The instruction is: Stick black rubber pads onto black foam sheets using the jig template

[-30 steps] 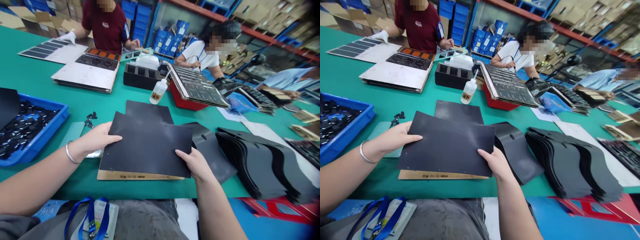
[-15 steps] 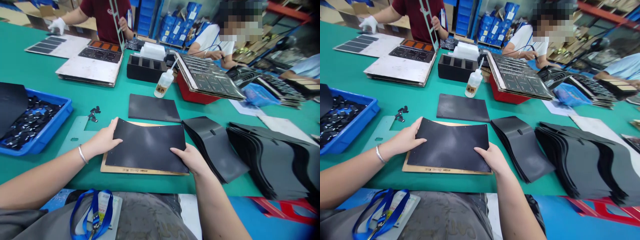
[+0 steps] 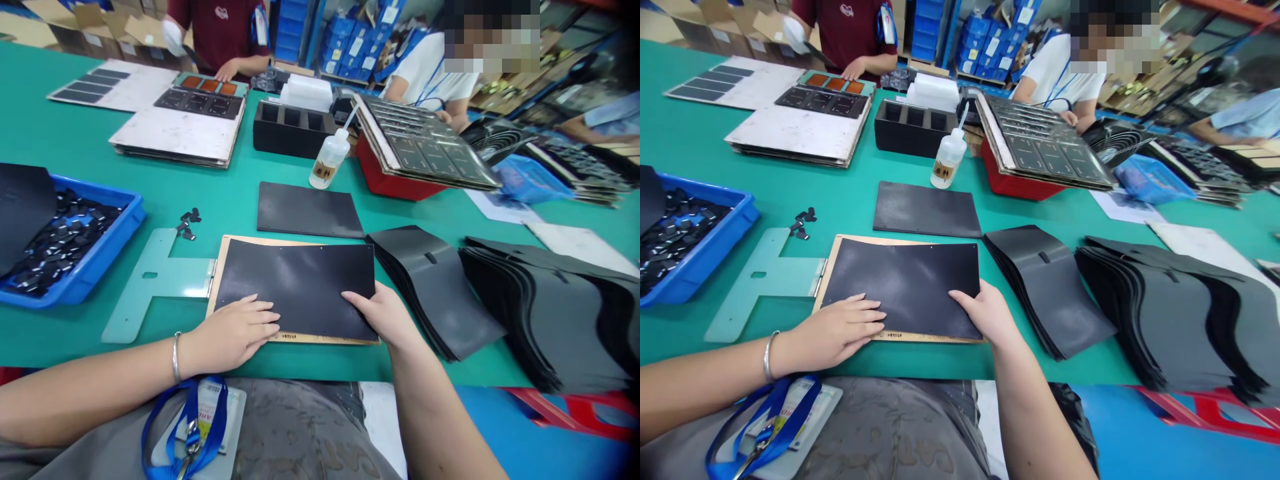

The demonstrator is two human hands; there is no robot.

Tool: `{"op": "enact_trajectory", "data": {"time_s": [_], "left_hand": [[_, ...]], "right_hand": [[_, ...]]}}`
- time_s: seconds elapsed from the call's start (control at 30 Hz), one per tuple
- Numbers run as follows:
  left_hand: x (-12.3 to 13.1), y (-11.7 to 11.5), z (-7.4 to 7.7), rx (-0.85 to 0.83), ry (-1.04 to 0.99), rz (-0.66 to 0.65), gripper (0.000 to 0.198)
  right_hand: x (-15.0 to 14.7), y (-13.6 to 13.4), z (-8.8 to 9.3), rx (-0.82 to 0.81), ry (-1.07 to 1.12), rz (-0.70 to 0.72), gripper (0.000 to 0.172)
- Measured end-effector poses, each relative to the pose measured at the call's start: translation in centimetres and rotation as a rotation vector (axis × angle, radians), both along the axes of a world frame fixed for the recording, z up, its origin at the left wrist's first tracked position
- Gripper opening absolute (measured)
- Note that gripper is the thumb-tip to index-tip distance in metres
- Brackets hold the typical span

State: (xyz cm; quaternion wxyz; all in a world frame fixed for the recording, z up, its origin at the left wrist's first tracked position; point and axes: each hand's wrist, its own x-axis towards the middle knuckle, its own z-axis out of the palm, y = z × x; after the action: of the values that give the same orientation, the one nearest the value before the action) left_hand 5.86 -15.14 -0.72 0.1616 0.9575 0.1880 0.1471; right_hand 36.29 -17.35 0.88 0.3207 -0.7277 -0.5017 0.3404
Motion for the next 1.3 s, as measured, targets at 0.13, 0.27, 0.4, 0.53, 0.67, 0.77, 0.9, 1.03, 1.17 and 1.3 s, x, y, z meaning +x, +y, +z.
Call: {"op": "enact_trajectory", "data": {"time_s": [0.13,0.27,0.4,0.53,0.67,0.77,0.9,1.03,1.17,1.3], "left_hand": [[0.1,0.3,-0.1,0.037,-0.010,0.002,0.029],[0.3,0.2,-0.3,0.052,-0.011,-0.024,0.030],[0.4,0.2,-0.6,0.051,0.001,-0.038,0.031],[0.4,0.3,-0.8,0.025,-0.004,-0.022,0.031],[0.6,0.4,-0.9,0.020,0.010,-0.015,0.031],[0.7,0.4,-0.8,0.041,0.024,-0.021,0.031],[0.7,0.3,-0.9,0.056,0.015,-0.005,0.029],[0.5,0.2,-1.3,0.042,-0.016,0.010,0.028],[0.6,0.0,-1.4,0.043,-0.053,0.034,0.026],[1.2,-0.2,-1.0,0.056,-0.094,0.101,0.022]], "right_hand": [[0.3,0.1,-0.1,0.009,-0.027,0.015,0.042],[0.6,0.4,-0.1,0.027,-0.097,0.042,0.042],[0.5,0.5,-0.1,0.001,-0.210,0.039,0.039],[0.4,0.7,-0.1,-0.018,-0.312,0.035,0.037],[0.7,0.9,-0.2,-0.038,-0.375,0.034,0.035],[0.9,0.8,-0.4,-0.026,-0.367,0.041,0.034],[0.7,0.5,-0.6,0.009,-0.360,0.031,0.036],[0.2,0.2,-0.8,0.042,-0.404,-0.007,0.034],[0.2,0.1,-1.0,0.036,-0.432,0.003,0.033],[0.3,0.2,-1.0,0.013,-0.460,0.005,0.033]]}}
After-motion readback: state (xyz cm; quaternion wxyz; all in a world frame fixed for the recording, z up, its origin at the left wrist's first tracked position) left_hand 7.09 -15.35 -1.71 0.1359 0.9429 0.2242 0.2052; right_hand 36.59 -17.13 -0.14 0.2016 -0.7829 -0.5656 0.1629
